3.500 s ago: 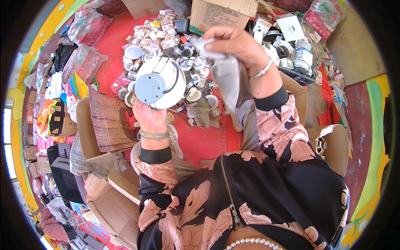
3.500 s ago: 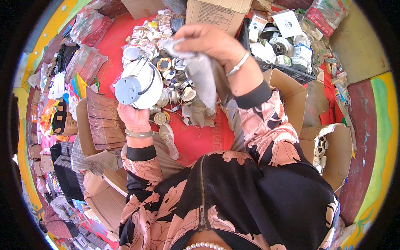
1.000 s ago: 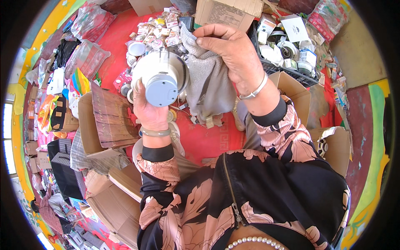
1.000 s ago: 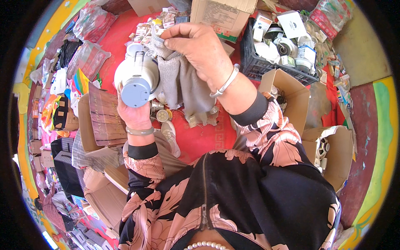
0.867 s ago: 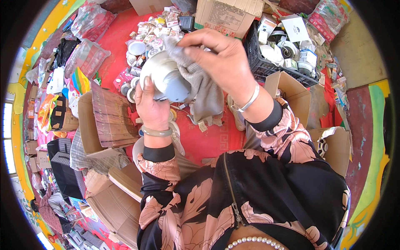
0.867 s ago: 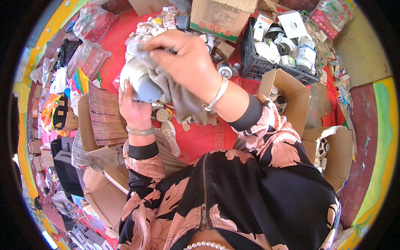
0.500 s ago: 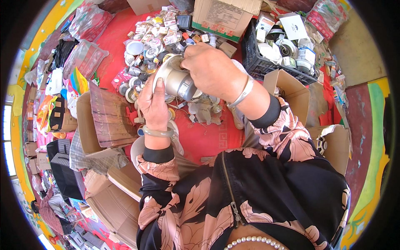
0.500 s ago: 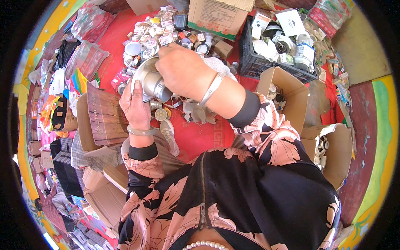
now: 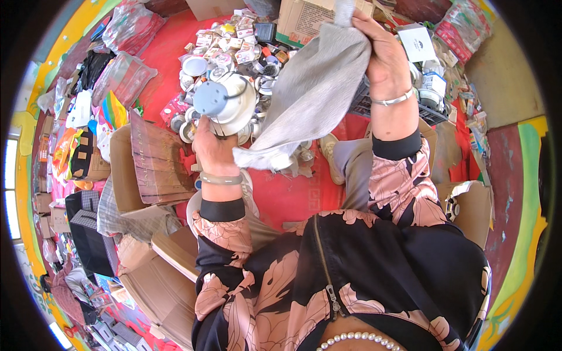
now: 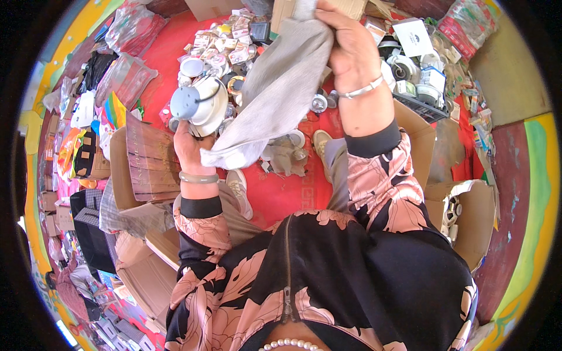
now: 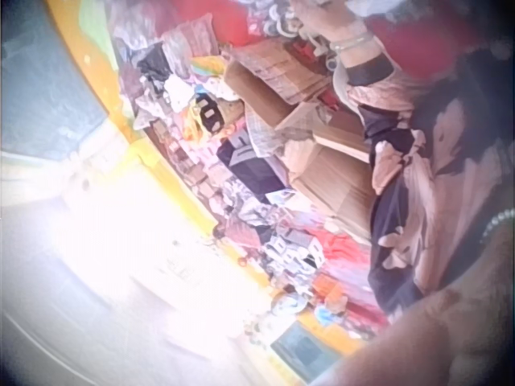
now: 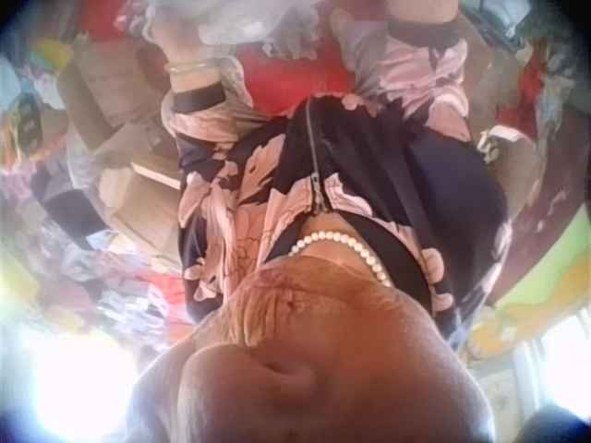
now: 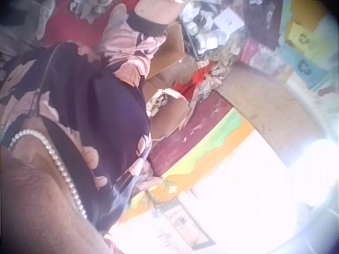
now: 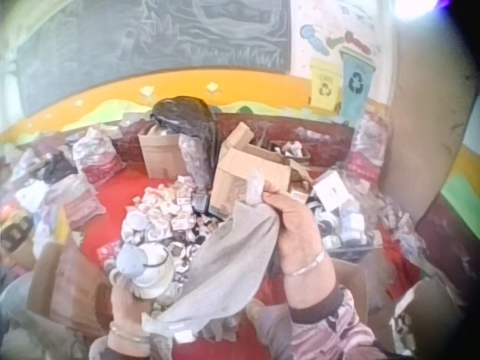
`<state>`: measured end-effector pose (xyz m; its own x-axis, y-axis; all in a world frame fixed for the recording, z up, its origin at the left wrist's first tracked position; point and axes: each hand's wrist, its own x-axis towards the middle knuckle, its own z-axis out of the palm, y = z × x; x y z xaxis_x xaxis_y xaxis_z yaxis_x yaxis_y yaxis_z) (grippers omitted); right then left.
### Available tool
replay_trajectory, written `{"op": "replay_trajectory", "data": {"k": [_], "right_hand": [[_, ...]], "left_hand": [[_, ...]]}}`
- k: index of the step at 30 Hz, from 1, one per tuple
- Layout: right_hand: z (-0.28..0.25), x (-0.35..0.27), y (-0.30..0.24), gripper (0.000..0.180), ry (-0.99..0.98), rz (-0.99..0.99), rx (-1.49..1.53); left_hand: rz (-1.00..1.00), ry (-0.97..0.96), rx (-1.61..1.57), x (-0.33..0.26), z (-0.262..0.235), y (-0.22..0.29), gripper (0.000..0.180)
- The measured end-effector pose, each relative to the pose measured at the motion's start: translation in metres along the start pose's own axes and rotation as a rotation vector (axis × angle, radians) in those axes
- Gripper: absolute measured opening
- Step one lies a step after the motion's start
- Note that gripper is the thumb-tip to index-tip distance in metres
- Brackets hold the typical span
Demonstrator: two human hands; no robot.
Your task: The person wipes ceramic items and light fixtures with a cloth by hand before placing them into a box.
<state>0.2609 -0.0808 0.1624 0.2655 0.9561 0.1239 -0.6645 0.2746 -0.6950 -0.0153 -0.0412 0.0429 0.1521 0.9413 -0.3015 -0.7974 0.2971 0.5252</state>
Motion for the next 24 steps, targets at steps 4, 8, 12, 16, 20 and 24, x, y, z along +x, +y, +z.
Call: {"op": "replay_trajectory", "data": {"k": [4,8,12,16,20,24], "right_hand": [[-0.032,0.015,0.018,0.023,0.137,-0.013,-0.053],[0.006,-0.001,0.076,0.021,0.214,-0.068,0.051],[0.045,-0.038,0.113,0.026,-0.064,-0.245,-0.912],[0.035,-0.043,0.147,0.028,-0.307,-0.774,-1.428],[0.037,-0.042,0.145,0.023,-0.339,-0.810,-1.427],[0.038,-0.055,0.155,0.022,-0.515,-0.738,-1.331]], "left_hand": [[0.043,0.029,-0.184,0.009,-0.001,-0.008,0.031],[0.087,0.050,-0.174,0.003,0.009,-0.016,0.030],[0.055,0.040,-0.162,0.004,0.019,-0.023,0.031],[0.008,-0.005,-0.175,-0.003,0.017,-0.017,0.034],[0.119,0.044,-0.165,0.001,0.015,-0.019,0.036],[0.119,-0.010,-0.086,0.005,0.000,-0.020,0.038]]}}
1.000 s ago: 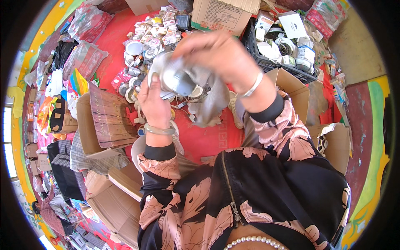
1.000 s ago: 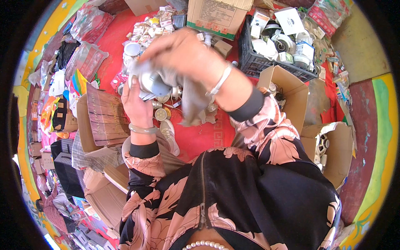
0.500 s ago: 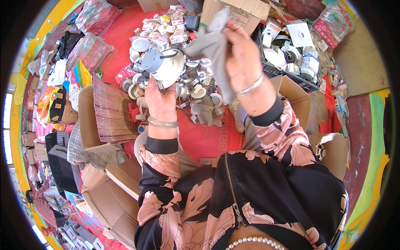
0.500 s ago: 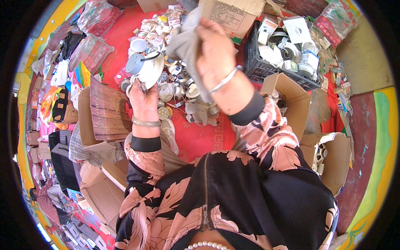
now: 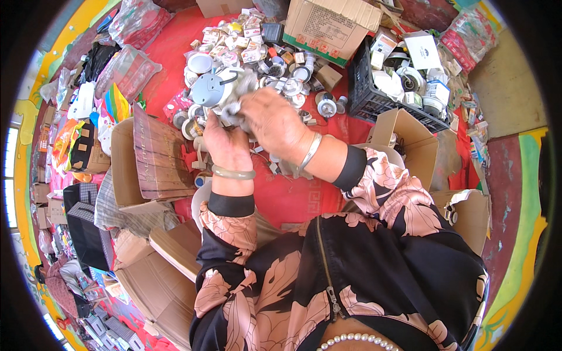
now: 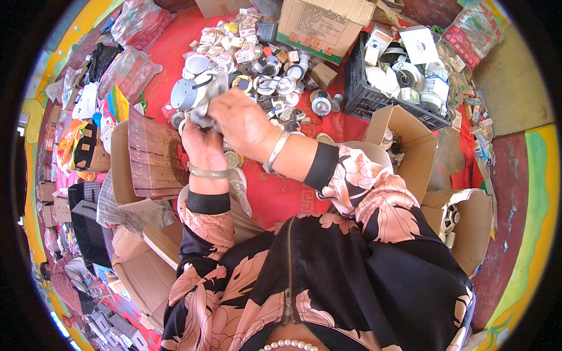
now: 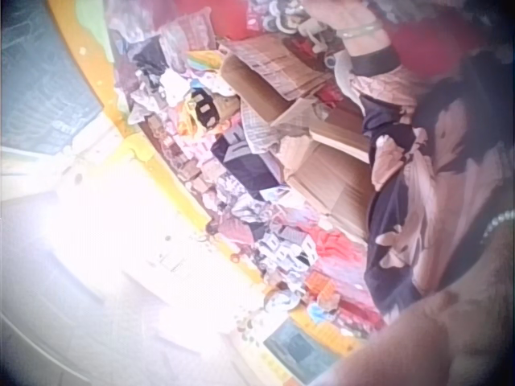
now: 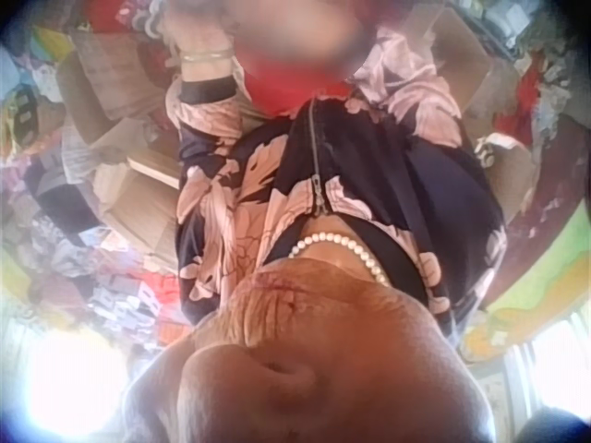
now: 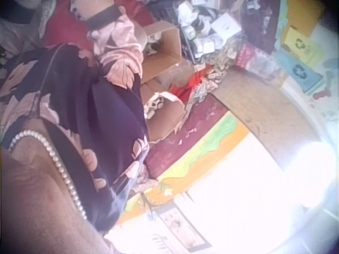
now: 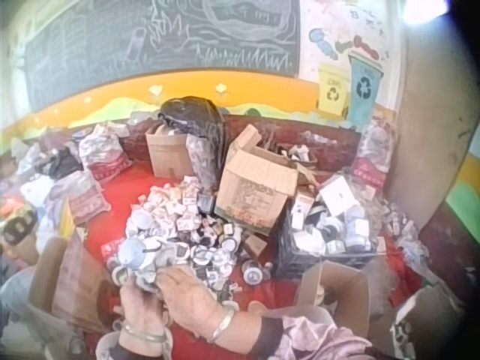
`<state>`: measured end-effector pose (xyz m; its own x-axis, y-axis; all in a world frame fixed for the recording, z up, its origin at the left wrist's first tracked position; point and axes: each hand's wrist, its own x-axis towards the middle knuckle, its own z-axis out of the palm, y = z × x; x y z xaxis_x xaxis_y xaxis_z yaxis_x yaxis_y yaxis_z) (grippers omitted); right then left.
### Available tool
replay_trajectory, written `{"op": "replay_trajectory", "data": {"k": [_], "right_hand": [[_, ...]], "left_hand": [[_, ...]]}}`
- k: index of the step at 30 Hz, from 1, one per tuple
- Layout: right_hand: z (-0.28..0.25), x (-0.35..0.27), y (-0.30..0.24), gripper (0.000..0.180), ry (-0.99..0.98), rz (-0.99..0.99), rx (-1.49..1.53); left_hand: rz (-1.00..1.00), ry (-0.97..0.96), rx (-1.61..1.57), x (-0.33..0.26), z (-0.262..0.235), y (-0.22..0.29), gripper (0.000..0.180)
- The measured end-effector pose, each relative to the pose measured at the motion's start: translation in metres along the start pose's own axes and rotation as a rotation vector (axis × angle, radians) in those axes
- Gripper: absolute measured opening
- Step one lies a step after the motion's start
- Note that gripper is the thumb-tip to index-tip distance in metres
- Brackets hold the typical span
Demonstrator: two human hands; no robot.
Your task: The person wipes ceramic items and light fixtures with a cloth by hand before placing them into a box.
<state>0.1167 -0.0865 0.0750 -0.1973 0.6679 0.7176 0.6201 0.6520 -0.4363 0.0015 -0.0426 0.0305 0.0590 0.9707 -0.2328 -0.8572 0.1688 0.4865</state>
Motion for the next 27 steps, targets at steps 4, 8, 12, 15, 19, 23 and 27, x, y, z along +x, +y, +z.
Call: {"op": "replay_trajectory", "data": {"k": [4,8,12,15,19,23,27], "right_hand": [[-0.003,0.002,-0.007,0.016,-0.189,0.135,0.331],[-0.066,0.022,0.023,0.016,-0.501,0.495,1.167],[-0.102,0.030,0.046,0.019,-0.323,0.592,0.752],[-0.102,0.030,0.051,0.016,-0.297,0.494,0.269],[-0.075,0.026,0.040,0.016,0.021,0.736,0.655],[-0.035,0.021,0.023,0.025,0.154,0.734,0.630],[-0.024,0.019,0.011,0.030,0.118,0.650,0.234]], "left_hand": [[-0.145,-0.146,-0.109,-0.008,-0.005,0.011,0.039],[0.027,-0.055,0.051,-0.017,0.025,0.020,0.031],[0.130,-0.095,-0.236,-0.004,0.016,0.023,0.028],[0.130,-0.119,-0.236,-0.008,0.019,0.023,0.028],[0.150,-0.112,-0.190,-0.016,0.029,0.022,0.028],[0.144,-0.213,-0.167,-0.016,0.030,0.016,0.030],[0.162,-0.285,-0.124,-0.023,0.030,0.013,0.033]]}}
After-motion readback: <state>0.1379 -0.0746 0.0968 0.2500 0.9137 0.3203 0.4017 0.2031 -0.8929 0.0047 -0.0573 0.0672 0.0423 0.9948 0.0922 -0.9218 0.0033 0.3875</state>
